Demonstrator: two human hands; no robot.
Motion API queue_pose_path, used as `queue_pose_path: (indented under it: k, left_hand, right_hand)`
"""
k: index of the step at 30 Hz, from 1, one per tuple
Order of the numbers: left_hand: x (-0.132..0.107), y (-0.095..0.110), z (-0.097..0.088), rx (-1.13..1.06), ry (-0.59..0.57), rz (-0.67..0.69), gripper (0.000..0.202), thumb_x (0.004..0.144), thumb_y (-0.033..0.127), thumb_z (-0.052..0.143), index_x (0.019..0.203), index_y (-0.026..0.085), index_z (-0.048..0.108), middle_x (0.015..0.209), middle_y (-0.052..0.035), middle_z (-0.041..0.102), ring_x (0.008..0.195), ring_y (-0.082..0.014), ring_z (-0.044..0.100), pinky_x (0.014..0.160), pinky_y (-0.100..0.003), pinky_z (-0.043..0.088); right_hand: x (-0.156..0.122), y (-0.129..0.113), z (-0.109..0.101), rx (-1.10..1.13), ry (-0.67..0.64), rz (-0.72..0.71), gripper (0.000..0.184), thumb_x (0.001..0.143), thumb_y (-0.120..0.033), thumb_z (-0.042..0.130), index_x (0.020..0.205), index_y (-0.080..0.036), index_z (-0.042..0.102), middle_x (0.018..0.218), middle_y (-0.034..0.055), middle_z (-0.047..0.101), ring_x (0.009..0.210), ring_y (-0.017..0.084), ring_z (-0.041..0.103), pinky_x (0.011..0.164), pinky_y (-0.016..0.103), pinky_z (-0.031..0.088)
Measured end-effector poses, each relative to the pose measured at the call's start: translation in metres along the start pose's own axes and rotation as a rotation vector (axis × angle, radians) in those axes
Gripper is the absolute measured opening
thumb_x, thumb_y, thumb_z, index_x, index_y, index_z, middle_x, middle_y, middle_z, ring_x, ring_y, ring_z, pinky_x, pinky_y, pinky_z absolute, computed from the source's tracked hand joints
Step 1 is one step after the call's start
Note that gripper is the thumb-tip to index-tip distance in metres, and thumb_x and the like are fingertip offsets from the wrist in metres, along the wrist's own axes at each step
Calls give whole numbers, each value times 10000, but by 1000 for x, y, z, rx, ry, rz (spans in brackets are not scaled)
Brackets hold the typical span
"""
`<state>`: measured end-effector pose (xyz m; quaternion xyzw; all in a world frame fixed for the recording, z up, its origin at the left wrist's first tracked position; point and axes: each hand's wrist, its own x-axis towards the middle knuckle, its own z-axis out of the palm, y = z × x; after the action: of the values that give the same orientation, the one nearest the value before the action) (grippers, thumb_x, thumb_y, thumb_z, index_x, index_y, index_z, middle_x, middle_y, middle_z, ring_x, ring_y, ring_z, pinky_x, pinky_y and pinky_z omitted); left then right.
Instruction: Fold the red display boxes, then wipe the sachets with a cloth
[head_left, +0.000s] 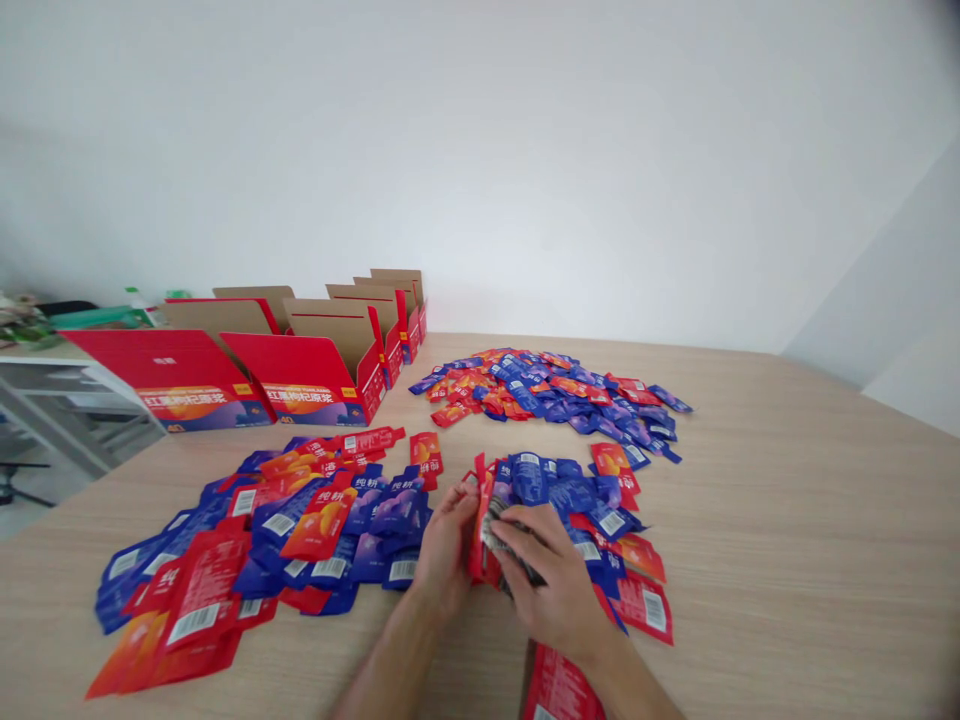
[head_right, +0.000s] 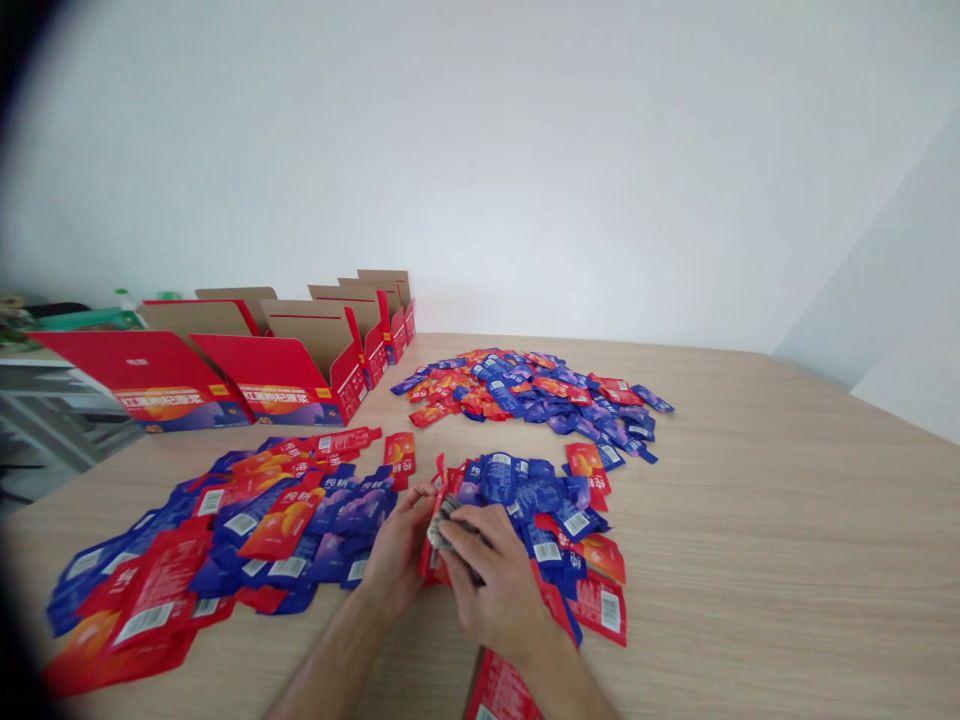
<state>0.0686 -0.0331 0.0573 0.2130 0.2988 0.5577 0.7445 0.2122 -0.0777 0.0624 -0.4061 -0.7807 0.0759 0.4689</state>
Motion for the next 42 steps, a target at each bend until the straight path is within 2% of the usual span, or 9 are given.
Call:
queue_pose_path:
  k: [5, 9, 17, 22, 28, 30, 36, 39, 42]
  left_hand:
    - [-8, 2, 2, 24, -123, -185, 517, 831, 606, 522, 1000, 144, 684, 872, -118, 728, 805, -240, 691, 682, -329, 546]
    - [-9, 1, 1, -5, -186, -264, 490, 851, 545, 551, 1075, 129, 681, 937, -140, 737, 886, -269, 702, 752, -365, 561]
    - [1, -1, 1, 24, -29, -178, 416, 867, 477, 575, 1044, 113, 674, 954, -128, 741, 856, -248, 705, 779, -363, 555]
    - [16, 37, -32, 402, 356, 253, 476, 830, 529, 593, 1129, 163, 645, 967, -101, 723, 831, -224, 685, 709, -329, 540]
    - [25, 47, -52, 1266, 475, 693, 436, 762, 293, 670, 1188, 203, 650, 1358, -132, 554, 1322, -328, 421, 1107, -464, 300]
    - [21, 39, -48, 1483, 392, 750, 382, 748, 181, 616, 1122, 205, 686, 1425, -129, 488, 1389, -337, 318, 1143, -482, 228]
    - [3, 24, -47, 1569, -422, 404, 524, 638, 77, 563, 1127, 229, 678, 1168, -111, 663, 1117, -287, 577, 1017, -406, 391]
    - [-1, 24, -49, 1611, -435, 335, 636, 607, 119, 635, 1232, 234, 623, 1248, -118, 635, 1181, -322, 536, 1055, -436, 322]
    - [-1, 32, -42, 1579, -394, 309, 338, 713, 163, 599, 1019, 247, 715, 1010, -81, 721, 1009, -282, 614, 981, -393, 351]
  right_hand:
    - [-2, -8, 11, -62, -80, -78, 386, 921, -131, 550, 1266, -297, 596, 1171, 62, 638, 1018, 218, 593, 895, 424, 530]
    - [-2, -2, 12, -127, -4, -22, 374, 922, -139, 555, 1257, -296, 608, 1181, 67, 631, 1051, 235, 583, 899, 440, 522]
    - [0, 13, 10, -149, 196, 152, 292, 924, -169, 566, 1180, -275, 656, 1162, 75, 621, 1051, 221, 584, 906, 419, 522]
    - [0, 18, 8, -170, 223, 213, 245, 916, -193, 571, 1127, -245, 683, 1145, 83, 626, 1064, 223, 586, 924, 412, 524]
    - [-3, 24, 14, -179, 191, 218, 238, 915, -213, 572, 1116, -254, 693, 1147, 86, 631, 1056, 230, 593, 913, 427, 530]
    - [-4, 25, 15, -176, 185, 218, 240, 914, -216, 574, 1120, -257, 691, 1146, 86, 634, 1054, 233, 595, 914, 435, 530]
    - [-3, 26, 12, -159, 177, 239, 240, 920, -217, 564, 1121, -259, 688, 1140, 83, 639, 1058, 236, 594, 924, 434, 527]
    - [-3, 27, 11, -153, 169, 252, 236, 921, -221, 566, 1121, -253, 687, 1141, 82, 637, 1061, 232, 592, 926, 426, 527]
    - [-3, 27, 11, -157, 177, 249, 233, 915, -229, 575, 1115, -261, 691, 1129, 80, 642, 1045, 233, 599, 909, 423, 535]
